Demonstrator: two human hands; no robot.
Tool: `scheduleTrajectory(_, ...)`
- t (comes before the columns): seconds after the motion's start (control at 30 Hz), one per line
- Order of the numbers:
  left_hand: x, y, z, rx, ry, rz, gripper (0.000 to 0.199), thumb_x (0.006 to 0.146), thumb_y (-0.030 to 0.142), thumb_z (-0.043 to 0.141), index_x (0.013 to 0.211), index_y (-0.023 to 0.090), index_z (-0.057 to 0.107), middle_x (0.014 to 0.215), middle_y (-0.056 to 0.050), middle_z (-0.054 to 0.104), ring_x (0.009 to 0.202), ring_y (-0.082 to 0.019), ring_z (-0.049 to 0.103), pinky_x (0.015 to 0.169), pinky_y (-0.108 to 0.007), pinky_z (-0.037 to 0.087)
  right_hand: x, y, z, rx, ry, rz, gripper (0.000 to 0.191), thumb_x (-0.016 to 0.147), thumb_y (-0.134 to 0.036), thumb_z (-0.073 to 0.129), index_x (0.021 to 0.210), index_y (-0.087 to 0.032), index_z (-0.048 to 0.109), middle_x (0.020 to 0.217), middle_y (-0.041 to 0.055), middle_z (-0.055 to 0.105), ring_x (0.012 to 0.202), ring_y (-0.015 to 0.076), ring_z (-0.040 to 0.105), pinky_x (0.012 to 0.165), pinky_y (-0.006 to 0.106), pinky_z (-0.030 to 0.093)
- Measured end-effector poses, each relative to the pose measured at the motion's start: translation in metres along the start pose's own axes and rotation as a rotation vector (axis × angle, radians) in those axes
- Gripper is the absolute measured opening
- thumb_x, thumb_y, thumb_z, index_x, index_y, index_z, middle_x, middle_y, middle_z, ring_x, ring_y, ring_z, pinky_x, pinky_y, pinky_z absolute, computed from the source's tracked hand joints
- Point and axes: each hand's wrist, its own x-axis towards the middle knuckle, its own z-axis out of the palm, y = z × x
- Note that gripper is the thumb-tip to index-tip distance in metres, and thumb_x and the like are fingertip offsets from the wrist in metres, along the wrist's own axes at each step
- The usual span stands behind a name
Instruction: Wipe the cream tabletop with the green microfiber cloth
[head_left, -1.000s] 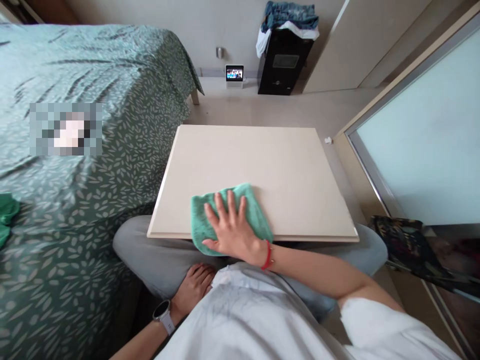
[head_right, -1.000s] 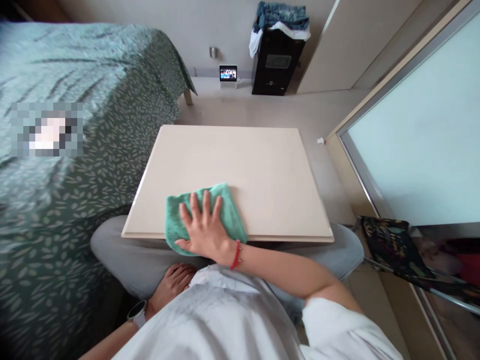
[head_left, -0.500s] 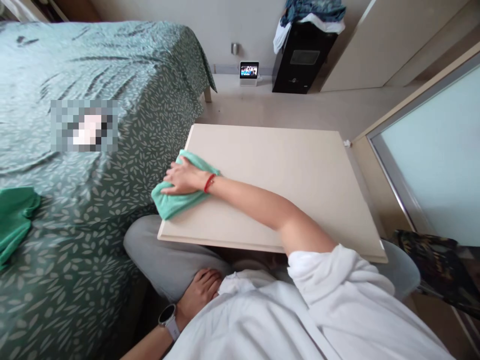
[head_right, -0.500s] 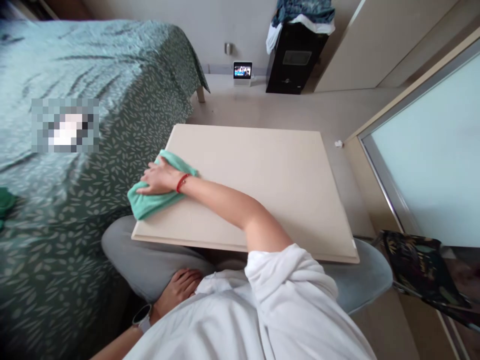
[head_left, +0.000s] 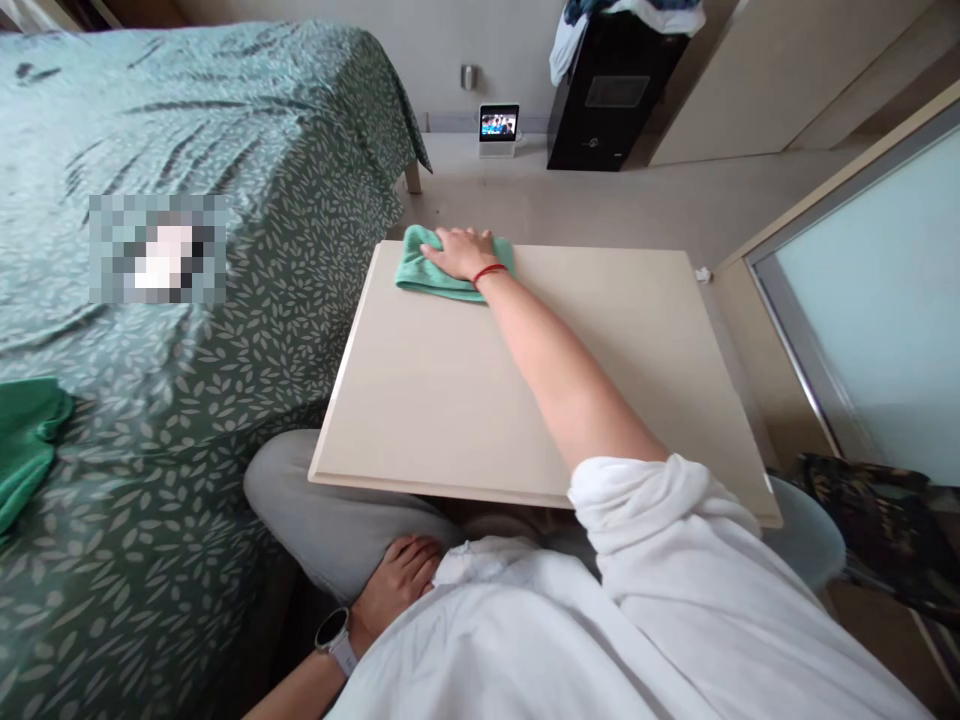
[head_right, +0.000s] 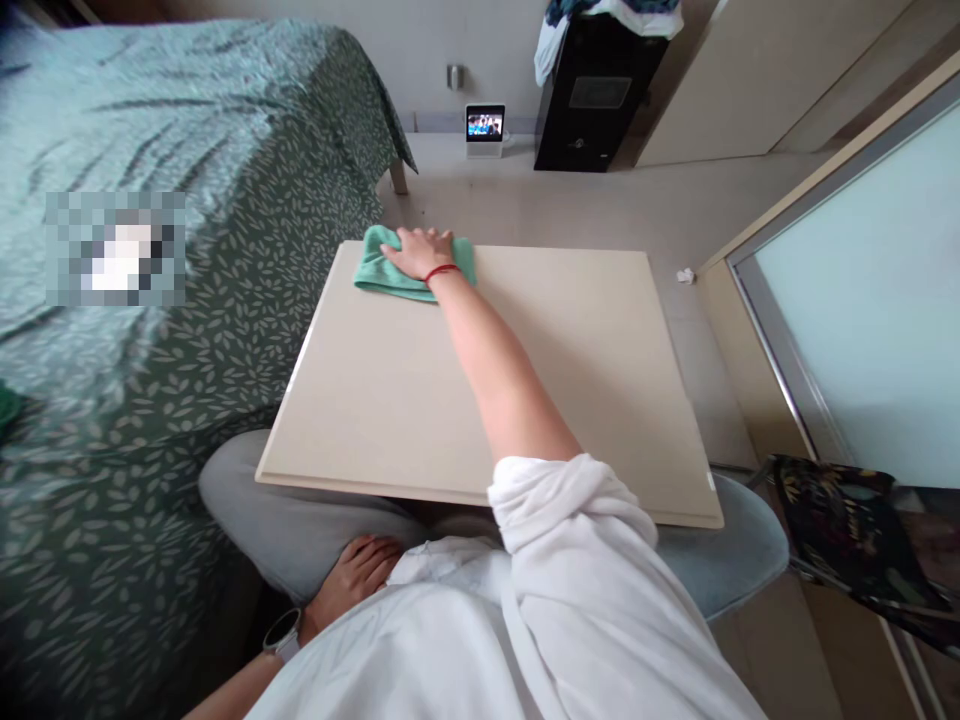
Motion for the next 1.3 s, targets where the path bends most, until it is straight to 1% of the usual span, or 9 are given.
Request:
scheduleTrajectory(0.17,0.001,-0.002,0.0,0.009,-0.014,0.025,0.05,0.128,0.032,0.027,0.116,0.019,0.074,0.113,-0.002,0.084,0.109,-0.017,0.077,0.109,-0.038,0.047,-0.055,0.119,-0.034,-0.014,0.051,0.371,0.065,0.124,-0.057,0.042,0.159,-0.012,0.074,0.167,0.0248,0.069,0.158,0.043,0.06,0.135,0.07,0.032)
scheduleTrajectory(0.27,0.0,-0.003,0.001,0.007,-0.012,0.032,0.048,0.128,0.031,0.028,0.117,0.019,0.073,0.113,-0.001,0.084,0.11,-0.017,0.076,0.11,-0.038,0.047,-0.102,0.183,-0.056,-0.034,0.103,0.528,0.068,0.125,-0.049,0.04,0.155,0.004,0.072,0.164,0.0384,0.064,0.162,0.047,0.054,0.133,0.072,0.03)
scheduleTrajectory(0.37,-0.003,-0.004,0.004,0.013,-0.002,0.033,0.047,0.128,0.032,0.03,0.117,0.019,0.073,0.112,-0.001,0.083,0.111,-0.016,0.076,0.11,-0.038,0.047,-0.145,0.231,-0.068,-0.026,0.18,0.675,0.064,0.125,-0.043,0.037,0.159,0.003,0.067,0.166,0.0392,0.061,0.163,0.0521,0.05,0.127,0.076,0.039)
scheduleTrajectory(0.5,-0.004,-0.005,0.005,0.008,0.005,0.033,0.045,0.127,0.03,0.03,0.116,0.018,0.073,0.114,-0.001,0.083,0.112,-0.016,0.075,0.112,-0.038,0.047,-0.175,0.264,-0.066,0.108,0.266,0.807,0.057,0.124,-0.042,0.034,0.155,-0.011,0.07,0.137,0.0264,0.077,0.146,0.0503,0.066,0.115,0.074,0.054)
scheduleTrajectory(0.63,-0.002,-0.006,0.005,-0.027,-0.005,0.024,0.046,0.127,0.029,0.028,0.12,0.019,0.072,0.116,-0.001,0.083,0.113,-0.016,0.076,0.114,-0.038,0.046,-0.174,0.262,-0.063,0.133,0.291,0.813,0.056,0.124,-0.043,0.034,0.152,-0.012,0.072,0.128,0.0254,0.078,0.143,0.0522,0.066,0.112,0.079,0.053)
scheduleTrajectory(0.87,-0.006,-0.006,0.007,-0.022,0.001,0.04,0.044,0.127,0.031,0.029,0.12,0.02,0.072,0.115,-0.001,0.084,0.111,-0.017,0.078,0.111,-0.038,0.046,-0.104,0.188,-0.054,0.017,0.202,0.656,0.067,0.124,-0.047,0.038,0.145,0.005,0.074,0.162,0.0418,0.062,0.165,0.0542,0.044,0.129,0.082,0.027)
scheduleTrajectory(1.07,0.0,-0.002,0.004,-0.022,-0.007,0.023,0.048,0.128,0.034,0.028,0.116,0.02,0.072,0.115,-0.001,0.084,0.11,-0.017,0.077,0.112,-0.038,0.046,-0.017,0.021,-0.004,0.029,0.096,0.272,0.066,0.122,-0.049,0.042,0.156,-0.001,0.071,0.166,0.0314,0.066,0.159,0.048,0.056,0.135,0.076,0.026)
scheduleTrajectory(1.23,0.003,-0.002,0.001,-0.005,0.014,0.03,0.048,0.127,0.025,0.026,0.118,0.019,0.073,0.113,-0.003,0.084,0.11,-0.016,0.075,0.116,-0.036,0.046,-0.006,-0.101,0.03,-0.002,-0.042,-0.142,0.087,0.119,-0.069,0.043,0.19,-0.021,0.028,0.197,0.0159,0.026,0.175,0.0553,0.023,0.133,0.09,0.013)
scheduleTrajectory(1.3,0.002,-0.002,0.001,0.002,0.009,0.038,0.047,0.126,0.024,0.027,0.119,0.018,0.073,0.113,-0.003,0.084,0.111,-0.016,0.075,0.115,-0.036,0.047,-0.018,-0.124,0.037,-0.005,-0.119,-0.285,0.087,0.116,-0.074,0.048,0.188,-0.027,0.036,0.198,0.0092,0.025,0.177,0.0564,0.014,0.134,0.09,0.007)
